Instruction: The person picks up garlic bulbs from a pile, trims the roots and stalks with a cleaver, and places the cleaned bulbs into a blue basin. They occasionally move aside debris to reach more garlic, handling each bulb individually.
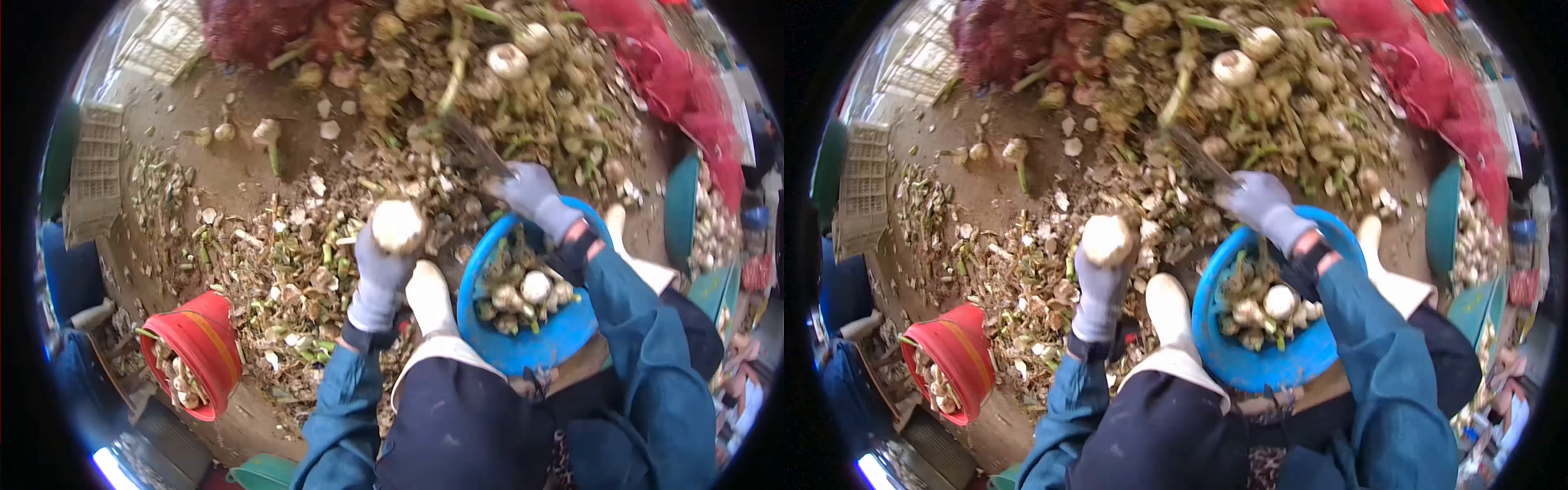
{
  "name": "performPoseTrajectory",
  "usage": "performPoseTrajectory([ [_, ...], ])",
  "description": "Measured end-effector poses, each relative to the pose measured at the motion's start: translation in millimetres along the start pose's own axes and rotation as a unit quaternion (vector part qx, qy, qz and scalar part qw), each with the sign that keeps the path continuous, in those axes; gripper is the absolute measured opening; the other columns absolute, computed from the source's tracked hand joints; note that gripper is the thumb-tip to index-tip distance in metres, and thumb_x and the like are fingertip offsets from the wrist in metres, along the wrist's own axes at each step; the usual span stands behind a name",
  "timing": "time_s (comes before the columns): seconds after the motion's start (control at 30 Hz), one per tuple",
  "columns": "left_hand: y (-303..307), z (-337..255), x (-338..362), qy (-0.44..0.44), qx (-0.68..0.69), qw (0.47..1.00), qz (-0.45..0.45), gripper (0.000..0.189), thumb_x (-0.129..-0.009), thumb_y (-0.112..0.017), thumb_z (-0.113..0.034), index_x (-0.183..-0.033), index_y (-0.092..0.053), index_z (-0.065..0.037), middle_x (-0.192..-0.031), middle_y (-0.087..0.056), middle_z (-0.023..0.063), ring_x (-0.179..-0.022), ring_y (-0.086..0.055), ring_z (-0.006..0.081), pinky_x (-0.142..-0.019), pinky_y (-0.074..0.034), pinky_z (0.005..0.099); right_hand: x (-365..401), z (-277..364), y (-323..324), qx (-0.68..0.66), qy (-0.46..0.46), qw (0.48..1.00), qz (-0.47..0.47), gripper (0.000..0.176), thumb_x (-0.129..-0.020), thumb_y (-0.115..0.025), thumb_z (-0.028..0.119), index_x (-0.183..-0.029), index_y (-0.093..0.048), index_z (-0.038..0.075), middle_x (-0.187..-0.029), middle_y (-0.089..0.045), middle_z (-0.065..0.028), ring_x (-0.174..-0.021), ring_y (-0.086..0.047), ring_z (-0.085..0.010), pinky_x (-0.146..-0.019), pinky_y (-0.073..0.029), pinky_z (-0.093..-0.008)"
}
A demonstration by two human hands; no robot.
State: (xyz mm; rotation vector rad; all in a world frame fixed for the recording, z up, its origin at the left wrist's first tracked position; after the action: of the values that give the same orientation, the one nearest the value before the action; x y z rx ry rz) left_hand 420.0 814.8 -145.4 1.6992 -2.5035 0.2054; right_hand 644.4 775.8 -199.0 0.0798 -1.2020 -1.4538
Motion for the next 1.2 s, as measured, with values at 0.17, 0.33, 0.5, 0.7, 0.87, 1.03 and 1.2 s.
performPoseTrajectory([
  [0.17, -40.8, -41.5, -26.9, -0.215, -0.332, 0.915, 0.079, 0.059, -0.056, -0.062, -0.006, -0.113, -0.046, -0.008, -0.109, -0.046, 0.0169, -0.102, -0.045, 0.0318, -0.088, -0.037, 0.0391, 15.6, 52.9, -44.4, -0.560, -0.008, 0.820, 0.120, 0.031, -0.072, -0.065, 0.028, -0.089, -0.058, 0.002, -0.075, -0.059, -0.0024, -0.061, -0.055, -0.0081, -0.046, -0.043, -0.0228],
  [0.33, 2.0, 66.6, -18.5, 0.103, 0.066, 0.992, -0.022, 0.027, -0.081, -0.054, -0.026, -0.103, -0.049, -0.011, -0.097, -0.053, 0.0065, -0.093, -0.051, 0.0192, -0.078, -0.044, 0.0365, 16.9, 80.6, -15.5, -0.467, 0.055, 0.877, 0.100, 0.031, -0.070, -0.067, 0.025, -0.090, -0.059, 0.004, -0.077, -0.059, -0.0014, -0.075, -0.055, -0.0090, -0.068, -0.045, -0.0238],
  [0.5, -28.6, 85.2, -9.0, 0.279, 0.264, 0.923, -0.020, 0.021, -0.082, -0.050, -0.022, -0.088, -0.053, -0.002, -0.078, -0.056, 0.0071, -0.066, -0.057, 0.0165, -0.058, -0.048, 0.0277, 16.2, 106.4, -4.8, 0.014, 0.220, 0.973, 0.068, 0.020, -0.068, -0.061, 0.025, -0.086, -0.061, 0.016, -0.081, -0.061, -0.0052, -0.078, -0.058, -0.0192, -0.074, -0.044, -0.0304],
  [0.7, -100.3, 9.8, 37.4, 0.222, 0.039, 0.883, 0.411, 0.040, -0.076, -0.061, -0.021, -0.110, -0.051, -0.003, -0.091, -0.058, 0.0054, -0.085, -0.054, 0.0127, -0.077, -0.044, 0.0262, -7.3, -30.2, 29.5, 0.310, 0.001, 0.950, 0.038, 0.027, -0.070, -0.045, 0.018, -0.091, -0.062, 0.012, -0.092, -0.061, -0.0110, -0.088, -0.057, -0.0264, -0.078, -0.044, -0.0359],
  [0.87, -46.9, 9.5, -96.4, 0.068, -0.350, 0.932, 0.066, 0.058, -0.072, -0.062, -0.039, -0.115, -0.045, -0.003, -0.105, -0.054, 0.0135, -0.096, -0.052, 0.0198, -0.081, -0.043, 0.0331, 14.6, -68.4, 46.0, 0.045, -0.143, 0.989, 0.016, 0.016, -0.068, -0.054, 0.022, -0.078, -0.063, 0.015, -0.077, -0.062, -0.0068, -0.073, -0.059, -0.0223, -0.067, -0.045, -0.0313],
  [1.03, -53.0, 70.2, -161.1, 0.197, -0.590, 0.769, 0.151, 0.053, -0.073, -0.059, -0.036, -0.113, -0.048, -0.004, -0.113, -0.051, 0.0145, -0.104, -0.050, 0.0259, -0.087, -0.040, 0.0335, 18.4, -47.3, 36.1, 0.160, -0.084, 0.984, 0.005, 0.018, -0.070, -0.051, 0.026, -0.082, -0.062, 0.019, -0.084, -0.061, -0.0068, -0.081, -0.057, -0.0232, -0.075, -0.044, -0.0339],
  [1.2, 5.0, 125.7, -155.9, 0.244, -0.345, 0.903, 0.083, 0.039, -0.076, -0.054, -0.024, -0.110, -0.050, -0.004, -0.092, -0.060, 0.0122, -0.083, -0.058, 0.0220, -0.071, -0.047, 0.0303, 22.6, -37.0, 27.2, 0.121, -0.061, 0.990, 0.048, 0.020, -0.068, -0.054, 0.029, -0.081, -0.061, 0.015, -0.079, -0.062, -0.0076, -0.077, -0.058, -0.0251, -0.071, -0.045, -0.0351],
])
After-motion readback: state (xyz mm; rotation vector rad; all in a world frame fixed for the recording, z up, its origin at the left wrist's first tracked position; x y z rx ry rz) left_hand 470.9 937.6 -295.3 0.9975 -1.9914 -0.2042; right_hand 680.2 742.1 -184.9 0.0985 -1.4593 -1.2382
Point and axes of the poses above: each hand's wrist, its own x-axis away from the middle knuckle, its own y-axis out of the back of the hand, z = x × y, the point moved 10 cm from there along -x, towards the middle knuckle
